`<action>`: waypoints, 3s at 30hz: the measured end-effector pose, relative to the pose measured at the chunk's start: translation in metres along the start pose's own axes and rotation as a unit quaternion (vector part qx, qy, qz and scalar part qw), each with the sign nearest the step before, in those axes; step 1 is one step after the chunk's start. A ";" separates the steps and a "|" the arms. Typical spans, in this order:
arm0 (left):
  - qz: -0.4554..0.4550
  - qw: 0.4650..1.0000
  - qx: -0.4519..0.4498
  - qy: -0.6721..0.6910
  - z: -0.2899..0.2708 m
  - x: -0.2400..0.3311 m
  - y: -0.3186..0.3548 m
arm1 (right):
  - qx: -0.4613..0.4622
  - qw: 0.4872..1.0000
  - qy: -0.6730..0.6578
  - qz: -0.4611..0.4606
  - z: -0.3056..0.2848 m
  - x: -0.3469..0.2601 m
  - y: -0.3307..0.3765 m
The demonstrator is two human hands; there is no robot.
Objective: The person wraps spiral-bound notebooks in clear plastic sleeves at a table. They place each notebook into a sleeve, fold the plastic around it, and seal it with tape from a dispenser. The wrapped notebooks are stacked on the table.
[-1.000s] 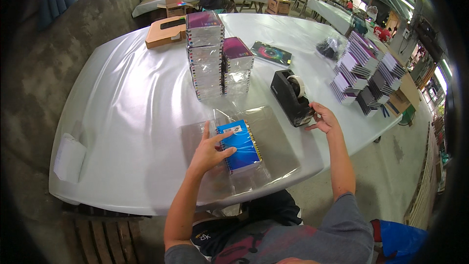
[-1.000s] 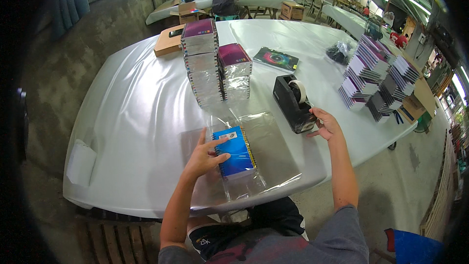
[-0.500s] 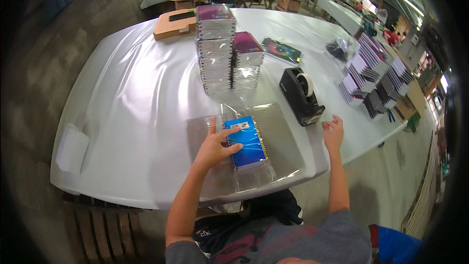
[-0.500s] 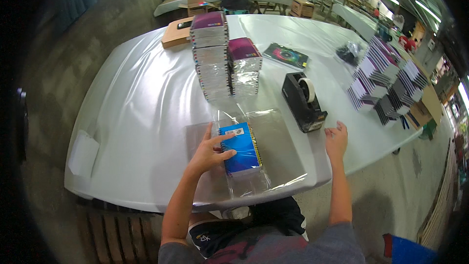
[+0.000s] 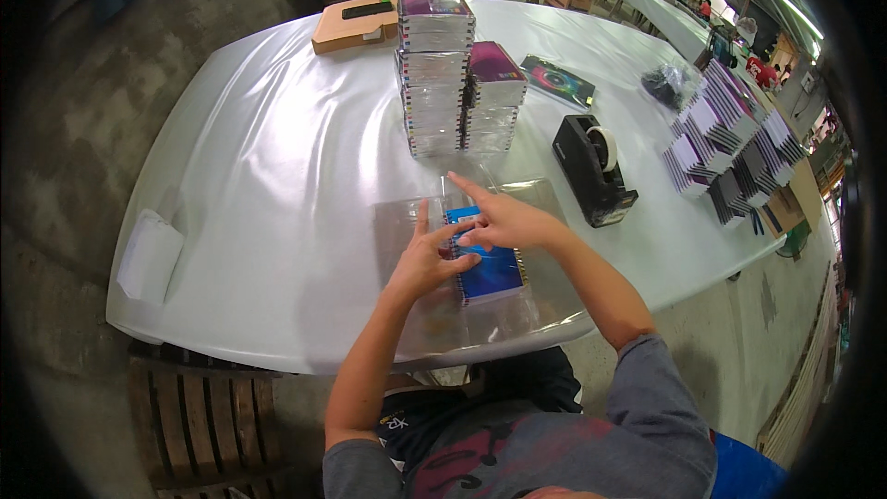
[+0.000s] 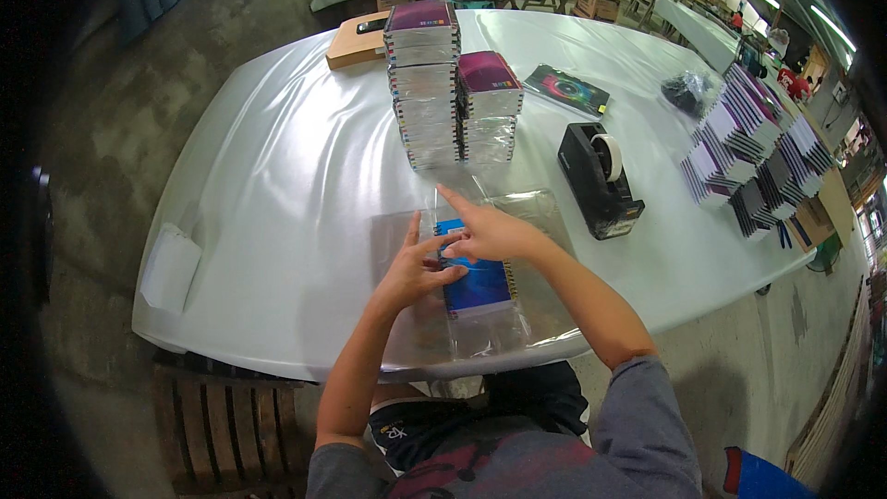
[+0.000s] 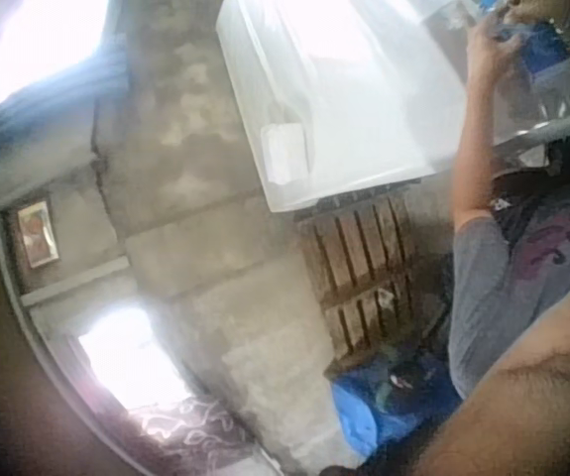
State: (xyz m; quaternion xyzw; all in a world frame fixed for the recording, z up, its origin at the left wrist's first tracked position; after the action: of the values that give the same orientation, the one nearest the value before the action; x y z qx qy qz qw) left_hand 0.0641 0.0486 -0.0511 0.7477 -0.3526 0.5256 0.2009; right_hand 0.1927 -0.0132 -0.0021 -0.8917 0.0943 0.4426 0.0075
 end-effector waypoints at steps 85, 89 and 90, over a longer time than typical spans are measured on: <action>0.023 0.986 -0.097 0.134 -0.020 0.054 -0.018 | 0.334 0.860 0.257 -0.288 0.007 -0.028 0.114; 0.034 0.982 -0.099 0.159 -0.024 0.075 -0.040 | 0.333 0.865 0.249 -0.280 0.006 -0.031 0.114; 0.042 0.982 -0.100 0.157 -0.028 0.079 -0.043 | 0.333 0.866 0.249 -0.278 0.007 -0.030 0.114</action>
State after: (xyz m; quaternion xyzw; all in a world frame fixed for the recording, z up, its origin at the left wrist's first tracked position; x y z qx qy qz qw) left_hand 0.0932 0.0710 0.0353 0.6164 -0.3986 0.6065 0.3053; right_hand 0.1495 -0.1197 0.0260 -0.9061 -0.0171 0.1278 0.4030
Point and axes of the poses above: each hand's wrist, its own y-axis away from the middle knuckle, its own z-axis out of the palm, x = y × z, the point moved 5 cm from there along -y, towards the middle knuckle, and after that the axes turned 12 degrees about x, right-handed, at the moved point
